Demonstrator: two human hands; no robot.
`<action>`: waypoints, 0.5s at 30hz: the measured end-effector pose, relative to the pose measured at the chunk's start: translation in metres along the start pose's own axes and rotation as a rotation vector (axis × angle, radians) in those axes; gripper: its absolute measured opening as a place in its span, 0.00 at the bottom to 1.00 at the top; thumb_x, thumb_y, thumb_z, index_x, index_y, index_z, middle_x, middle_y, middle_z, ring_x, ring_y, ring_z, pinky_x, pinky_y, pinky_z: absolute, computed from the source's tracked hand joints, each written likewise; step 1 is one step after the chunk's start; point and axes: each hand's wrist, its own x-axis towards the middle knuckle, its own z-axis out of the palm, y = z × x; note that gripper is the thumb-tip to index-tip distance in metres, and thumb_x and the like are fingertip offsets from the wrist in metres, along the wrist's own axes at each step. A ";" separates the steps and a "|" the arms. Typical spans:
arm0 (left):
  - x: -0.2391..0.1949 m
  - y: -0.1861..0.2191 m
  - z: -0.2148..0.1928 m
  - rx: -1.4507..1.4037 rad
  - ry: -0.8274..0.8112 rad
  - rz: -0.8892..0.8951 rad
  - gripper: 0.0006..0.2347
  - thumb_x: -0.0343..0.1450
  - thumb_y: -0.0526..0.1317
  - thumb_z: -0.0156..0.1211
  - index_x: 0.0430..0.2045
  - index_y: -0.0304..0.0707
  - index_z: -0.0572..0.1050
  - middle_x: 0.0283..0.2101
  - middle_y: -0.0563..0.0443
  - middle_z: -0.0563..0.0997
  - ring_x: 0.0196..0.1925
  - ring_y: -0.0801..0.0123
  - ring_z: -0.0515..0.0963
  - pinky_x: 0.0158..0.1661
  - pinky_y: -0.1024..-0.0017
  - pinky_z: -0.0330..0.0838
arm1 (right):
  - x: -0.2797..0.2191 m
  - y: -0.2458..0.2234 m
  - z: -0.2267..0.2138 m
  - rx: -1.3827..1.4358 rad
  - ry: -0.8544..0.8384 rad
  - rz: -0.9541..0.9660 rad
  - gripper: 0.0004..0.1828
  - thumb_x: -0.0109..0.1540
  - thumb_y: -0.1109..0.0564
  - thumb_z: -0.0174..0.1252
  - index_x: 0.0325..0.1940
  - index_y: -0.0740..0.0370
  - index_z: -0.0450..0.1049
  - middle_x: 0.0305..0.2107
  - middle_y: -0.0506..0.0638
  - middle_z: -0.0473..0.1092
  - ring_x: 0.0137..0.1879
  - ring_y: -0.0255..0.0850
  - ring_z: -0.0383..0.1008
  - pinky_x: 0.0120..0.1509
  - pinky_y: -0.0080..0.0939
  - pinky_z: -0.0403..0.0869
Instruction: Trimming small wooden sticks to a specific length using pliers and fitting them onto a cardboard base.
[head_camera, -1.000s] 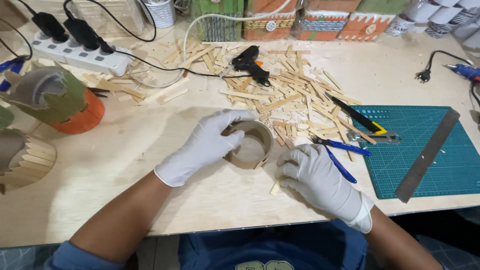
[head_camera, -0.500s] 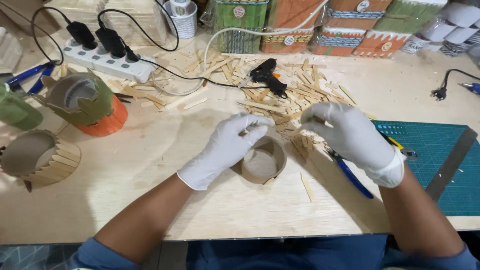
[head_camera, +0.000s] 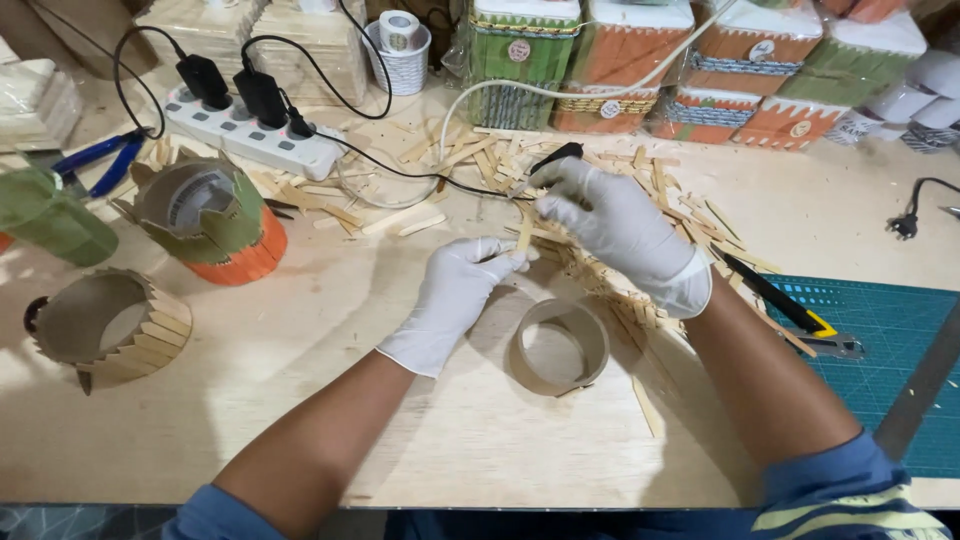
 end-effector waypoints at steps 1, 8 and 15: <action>0.007 -0.016 -0.002 -0.002 -0.001 -0.003 0.07 0.62 0.43 0.75 0.29 0.46 0.87 0.32 0.45 0.85 0.41 0.68 0.81 0.49 0.69 0.74 | 0.018 0.025 -0.005 -0.001 -0.002 0.003 0.15 0.66 0.50 0.61 0.57 0.49 0.76 0.39 0.50 0.79 0.51 0.48 0.78 0.58 0.52 0.74; 0.014 -0.017 -0.012 0.096 0.101 -0.018 0.04 0.62 0.43 0.75 0.25 0.52 0.86 0.27 0.52 0.84 0.37 0.70 0.81 0.44 0.76 0.74 | 0.066 0.080 -0.008 -0.528 -0.020 0.240 0.37 0.60 0.32 0.64 0.62 0.61 0.72 0.51 0.59 0.76 0.62 0.57 0.74 0.66 0.59 0.72; 0.002 0.011 -0.020 0.053 0.161 -0.049 0.05 0.63 0.43 0.75 0.27 0.48 0.86 0.30 0.46 0.83 0.41 0.65 0.82 0.47 0.72 0.74 | 0.081 0.085 0.016 -0.492 -0.046 0.314 0.36 0.63 0.38 0.63 0.68 0.61 0.69 0.53 0.60 0.75 0.62 0.58 0.75 0.64 0.61 0.73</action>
